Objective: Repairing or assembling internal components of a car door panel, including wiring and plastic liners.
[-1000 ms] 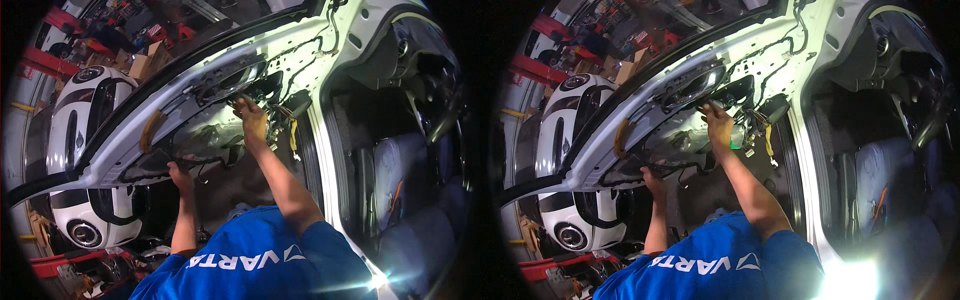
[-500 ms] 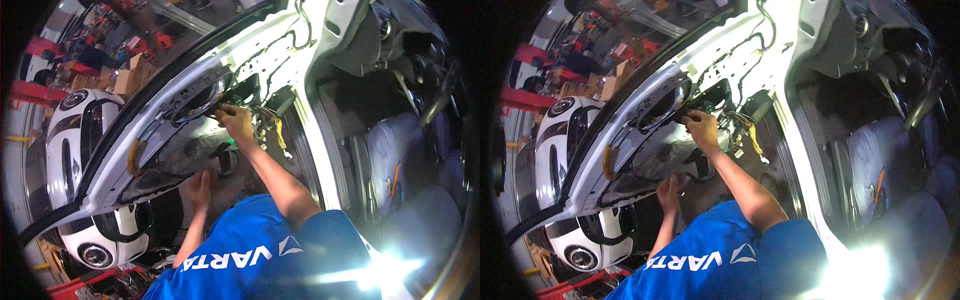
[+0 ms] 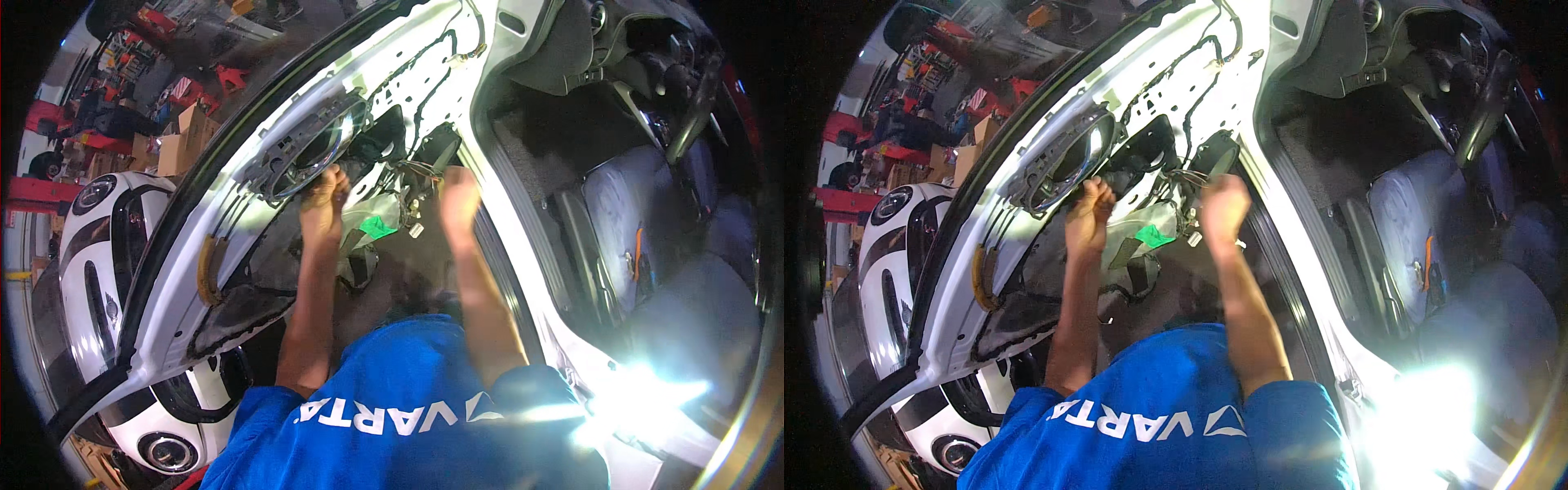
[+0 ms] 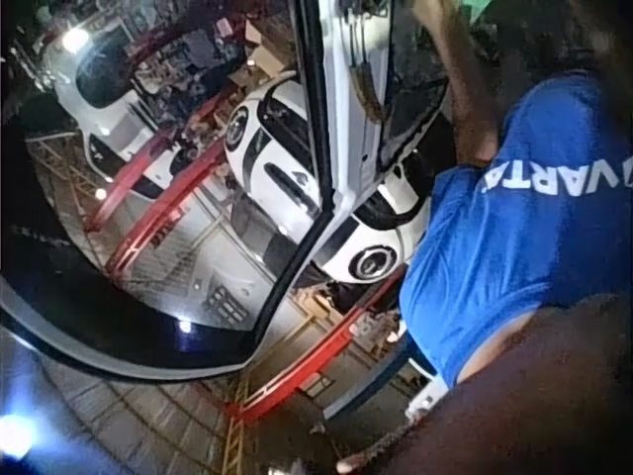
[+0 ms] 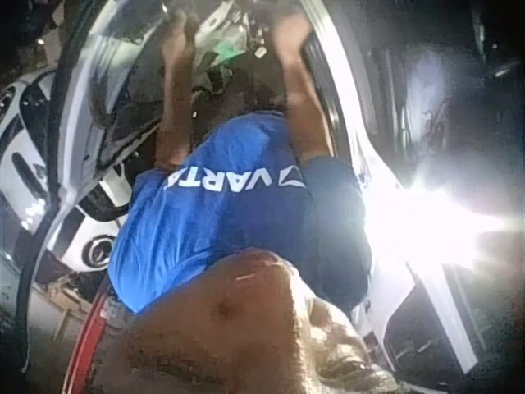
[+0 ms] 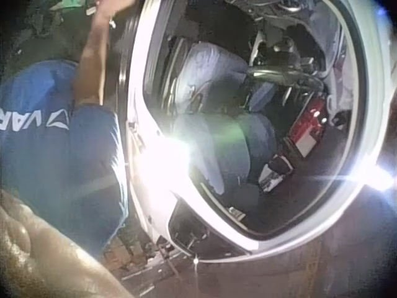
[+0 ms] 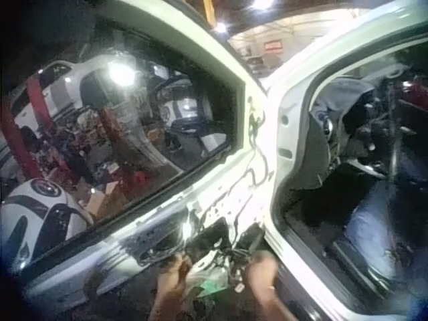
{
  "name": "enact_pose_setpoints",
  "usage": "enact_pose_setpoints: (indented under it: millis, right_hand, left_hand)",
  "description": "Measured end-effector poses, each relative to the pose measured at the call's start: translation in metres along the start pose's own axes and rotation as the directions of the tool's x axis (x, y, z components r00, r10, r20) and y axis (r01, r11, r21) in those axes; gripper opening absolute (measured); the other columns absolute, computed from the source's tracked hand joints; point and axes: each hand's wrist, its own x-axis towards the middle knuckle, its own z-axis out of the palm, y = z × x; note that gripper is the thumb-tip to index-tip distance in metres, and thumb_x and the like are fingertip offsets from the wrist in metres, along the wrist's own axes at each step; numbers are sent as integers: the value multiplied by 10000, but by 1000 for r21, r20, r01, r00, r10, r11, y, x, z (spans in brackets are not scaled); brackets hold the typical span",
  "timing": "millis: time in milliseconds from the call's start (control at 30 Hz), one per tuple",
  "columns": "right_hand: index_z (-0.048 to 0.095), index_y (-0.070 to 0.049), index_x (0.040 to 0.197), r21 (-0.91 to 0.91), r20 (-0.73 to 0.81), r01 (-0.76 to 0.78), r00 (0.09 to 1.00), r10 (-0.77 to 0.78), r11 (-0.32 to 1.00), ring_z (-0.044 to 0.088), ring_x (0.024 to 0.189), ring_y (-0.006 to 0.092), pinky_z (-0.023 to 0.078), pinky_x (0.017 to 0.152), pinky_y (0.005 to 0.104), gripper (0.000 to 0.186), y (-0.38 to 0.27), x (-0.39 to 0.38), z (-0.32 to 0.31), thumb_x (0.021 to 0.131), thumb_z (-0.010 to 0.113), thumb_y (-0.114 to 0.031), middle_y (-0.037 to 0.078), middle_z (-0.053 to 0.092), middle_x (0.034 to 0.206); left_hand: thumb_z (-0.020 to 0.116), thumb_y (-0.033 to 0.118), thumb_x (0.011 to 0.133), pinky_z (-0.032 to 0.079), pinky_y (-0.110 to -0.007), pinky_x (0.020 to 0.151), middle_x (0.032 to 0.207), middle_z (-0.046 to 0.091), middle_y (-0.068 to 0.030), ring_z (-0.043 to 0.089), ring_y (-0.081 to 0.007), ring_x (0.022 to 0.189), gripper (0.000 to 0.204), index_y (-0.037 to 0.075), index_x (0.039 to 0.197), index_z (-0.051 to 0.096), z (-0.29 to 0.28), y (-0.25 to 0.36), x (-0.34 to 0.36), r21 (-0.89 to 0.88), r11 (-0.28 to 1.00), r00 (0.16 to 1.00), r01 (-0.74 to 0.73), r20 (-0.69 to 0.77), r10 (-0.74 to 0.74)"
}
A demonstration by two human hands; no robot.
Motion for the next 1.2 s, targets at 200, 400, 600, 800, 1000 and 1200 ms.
enact_pose_setpoints:
  millis: [200, 400, 600, 800, 1000, 1200]
  right_hand:
    - [629, 25, 1008, 305, 341, -518, 843, 417, 799, 590, 688, 108, 545, 608, 257, 232, 52, 26, -80, 813, 629, -99, 53, 627, 808]
    - [595, 56, 976, 365, 544, -447, 814, 203, 817, 569, 663, 112, 550, 610, 273, 245, 32, -18, -67, 854, 614, -155, 84, 606, 781]
    - [639, -19, 917, 167, 539, -345, 816, 208, 924, 570, 730, 125, 514, 596, 258, 117, 46, 5, -44, 831, 613, -95, 59, 595, 809]
    - [672, -8, 826, 203, 616, -72, 784, -70, 976, 601, 659, 172, 478, 616, 262, 105, 52, 54, -48, 792, 592, -66, 109, 640, 784]
    - [626, 73, 912, 148, 842, -229, 539, -1, 962, 633, 754, 141, 504, 663, 260, 154, 41, 47, -55, 827, 558, -35, 127, 664, 792]
    - [529, 107, 1075, 177, 895, -535, 437, 90, 826, 641, 811, 215, 541, 716, 295, 247, 63, 63, -66, 855, 534, -4, 164, 638, 899]
  left_hand:
    - [617, 201, 862, 436, -253, 633, 788, 584, -30, 526, -128, 690, 299, -12, 1066, 569, -19, -26, -17, -348, 920, 977, 180, -41, -207]
    - [598, 145, 857, 475, -253, 735, 855, 645, -73, 603, -132, 778, 233, -35, 1004, 617, 8, -89, -64, 235, 924, 951, 301, 1, -310]
    - [584, 113, 854, 477, -252, 764, 863, 648, -73, 606, -126, 797, 215, -44, 996, 621, 35, -105, -69, 371, 881, 923, 293, 129, -362]
    - [591, 120, 847, 465, -244, 741, 870, 643, -59, 600, -122, 787, 201, -28, 977, 634, 68, -119, -58, 437, 851, 943, 293, 16, -333]
    - [626, 146, 813, 456, -271, 744, 871, 657, -64, 599, -129, 801, 179, 14, 931, 655, 96, -118, -39, 636, 771, 991, 30, 81, -105]
    - [588, 125, 837, 453, -277, 789, 915, 664, -81, 608, -138, 870, 156, 20, 927, 660, 77, -125, -54, 707, 693, 980, 140, 3, -201]
